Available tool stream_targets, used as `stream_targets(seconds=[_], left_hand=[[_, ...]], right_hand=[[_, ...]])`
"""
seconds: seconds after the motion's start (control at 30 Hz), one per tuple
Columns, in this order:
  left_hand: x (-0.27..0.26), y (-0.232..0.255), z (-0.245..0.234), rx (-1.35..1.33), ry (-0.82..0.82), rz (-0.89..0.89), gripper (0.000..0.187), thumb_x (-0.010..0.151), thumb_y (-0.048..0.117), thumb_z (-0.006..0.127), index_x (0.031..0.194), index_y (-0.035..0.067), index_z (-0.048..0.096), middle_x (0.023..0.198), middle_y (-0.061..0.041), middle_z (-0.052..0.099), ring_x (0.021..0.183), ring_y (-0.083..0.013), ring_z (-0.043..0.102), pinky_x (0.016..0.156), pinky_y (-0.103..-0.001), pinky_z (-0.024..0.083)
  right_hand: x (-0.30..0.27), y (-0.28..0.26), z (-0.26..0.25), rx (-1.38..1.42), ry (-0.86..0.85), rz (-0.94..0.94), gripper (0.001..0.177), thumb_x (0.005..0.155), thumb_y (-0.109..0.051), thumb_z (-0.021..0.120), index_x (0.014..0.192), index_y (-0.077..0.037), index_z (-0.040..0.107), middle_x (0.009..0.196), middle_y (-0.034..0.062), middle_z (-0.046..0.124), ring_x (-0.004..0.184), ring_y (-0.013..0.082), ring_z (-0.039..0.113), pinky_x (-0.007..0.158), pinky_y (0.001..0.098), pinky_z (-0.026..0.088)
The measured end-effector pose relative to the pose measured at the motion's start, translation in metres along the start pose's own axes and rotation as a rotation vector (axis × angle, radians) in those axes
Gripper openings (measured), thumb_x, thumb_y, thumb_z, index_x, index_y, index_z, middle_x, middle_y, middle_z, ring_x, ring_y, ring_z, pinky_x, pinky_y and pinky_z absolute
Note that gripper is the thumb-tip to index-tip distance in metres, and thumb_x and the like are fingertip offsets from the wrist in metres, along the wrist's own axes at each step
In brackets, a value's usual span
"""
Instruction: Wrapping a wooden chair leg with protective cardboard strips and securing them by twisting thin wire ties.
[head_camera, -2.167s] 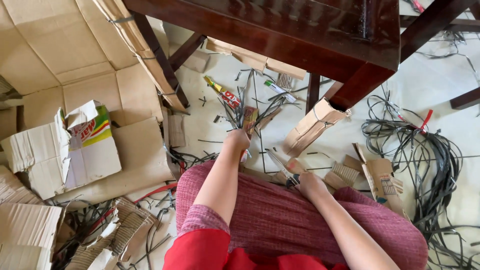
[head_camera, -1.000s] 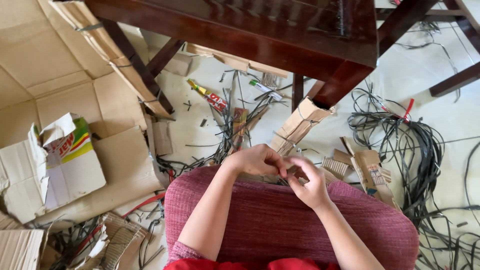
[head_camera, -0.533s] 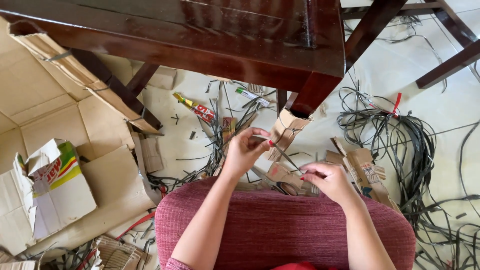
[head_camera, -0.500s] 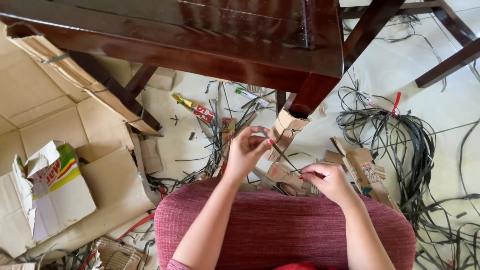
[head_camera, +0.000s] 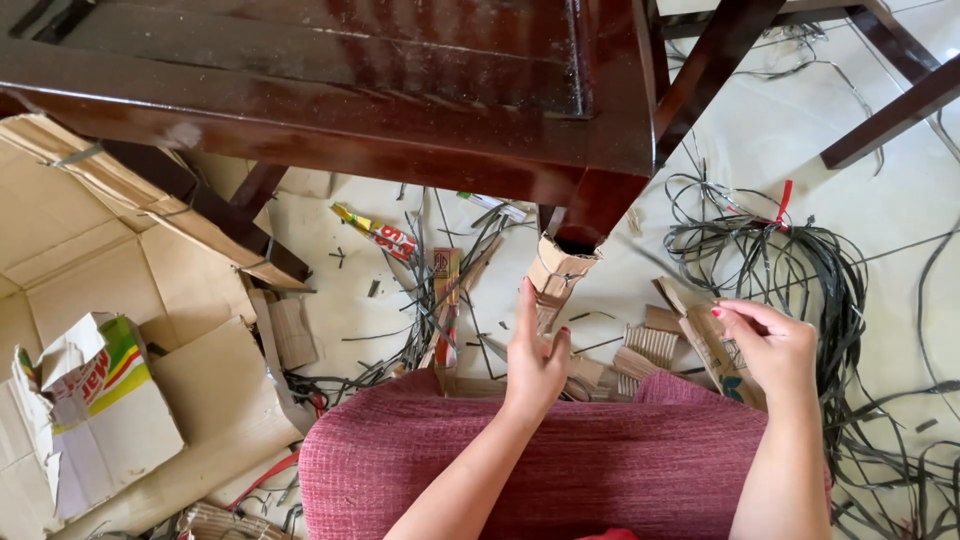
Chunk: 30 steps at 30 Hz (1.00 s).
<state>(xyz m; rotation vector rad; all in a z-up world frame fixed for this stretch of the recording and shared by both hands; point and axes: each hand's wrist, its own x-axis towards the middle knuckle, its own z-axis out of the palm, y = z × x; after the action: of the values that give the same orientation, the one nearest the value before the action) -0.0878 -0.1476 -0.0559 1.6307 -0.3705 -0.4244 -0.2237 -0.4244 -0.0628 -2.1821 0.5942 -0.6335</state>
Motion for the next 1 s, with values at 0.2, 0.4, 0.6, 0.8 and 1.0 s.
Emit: stream_targets(seconds=[0.2, 0.4, 0.6, 0.8, 1.0], left_hand=[[0.003, 0.010, -0.002, -0.160, 0.024, -0.036, 0.081, 0.093, 0.004, 0.051, 0.163, 0.018, 0.012, 0.161, -0.015, 0.041, 0.051, -0.0062, 0.044, 0.044, -0.026, 0.038], [0.007, 0.018, -0.008, -0.337, 0.202, -0.058, 0.056, 0.096, 0.002, 0.055, 0.151, 0.003, 0.048, 0.144, -0.027, 0.058, 0.127, -0.0340, 0.061, 0.102, -0.046, 0.053], [0.064, -0.026, -0.048, -0.607, 0.180, -0.341, 0.047, 0.096, -0.002, 0.057, 0.143, 0.002, 0.056, 0.124, -0.027, 0.068, 0.102, -0.0341, 0.073, 0.089, -0.050, 0.060], [0.090, -0.047, -0.066, -0.694, 0.140, -0.455, 0.073, 0.095, 0.007, 0.068, 0.156, -0.002, 0.030, 0.131, -0.040, 0.054, 0.099, -0.0562, 0.067, 0.082, -0.060, 0.061], [0.116, -0.057, -0.080, -0.406, -0.019, -0.383, 0.072, 0.098, 0.035, 0.071, 0.158, 0.015, 0.038, 0.134, -0.030, 0.062, 0.107, -0.0452, 0.069, 0.089, -0.055, 0.058]], right_hand=[[0.021, -0.009, 0.013, -0.073, -0.024, -0.148, 0.021, 0.095, 0.004, 0.076, 0.116, 0.003, 0.076, 0.098, 0.0125, 0.077, 0.063, 0.0103, 0.061, 0.056, 0.0188, 0.053], [0.050, 0.014, 0.058, 0.033, 0.063, -0.289, 0.015, 0.090, 0.001, 0.081, 0.098, -0.011, 0.083, 0.083, 0.0137, 0.076, 0.069, 0.0308, 0.072, 0.063, 0.0376, 0.056], [0.076, 0.008, 0.090, -0.140, 0.075, -0.403, 0.010, 0.091, -0.007, 0.083, 0.096, -0.016, 0.083, 0.086, 0.0078, 0.078, 0.075, 0.0314, 0.073, 0.064, 0.0398, 0.057], [0.095, 0.002, 0.111, -0.169, 0.014, -0.453, 0.011, 0.094, -0.015, 0.078, 0.094, -0.025, 0.082, 0.070, 0.0047, 0.070, 0.066, 0.0290, 0.068, 0.059, 0.0402, 0.054], [0.109, -0.005, 0.126, -0.268, -0.023, -0.545, 0.025, 0.097, -0.016, 0.074, 0.072, -0.016, 0.070, 0.056, -0.0012, 0.062, 0.054, 0.0289, 0.062, 0.055, 0.0342, 0.052]])
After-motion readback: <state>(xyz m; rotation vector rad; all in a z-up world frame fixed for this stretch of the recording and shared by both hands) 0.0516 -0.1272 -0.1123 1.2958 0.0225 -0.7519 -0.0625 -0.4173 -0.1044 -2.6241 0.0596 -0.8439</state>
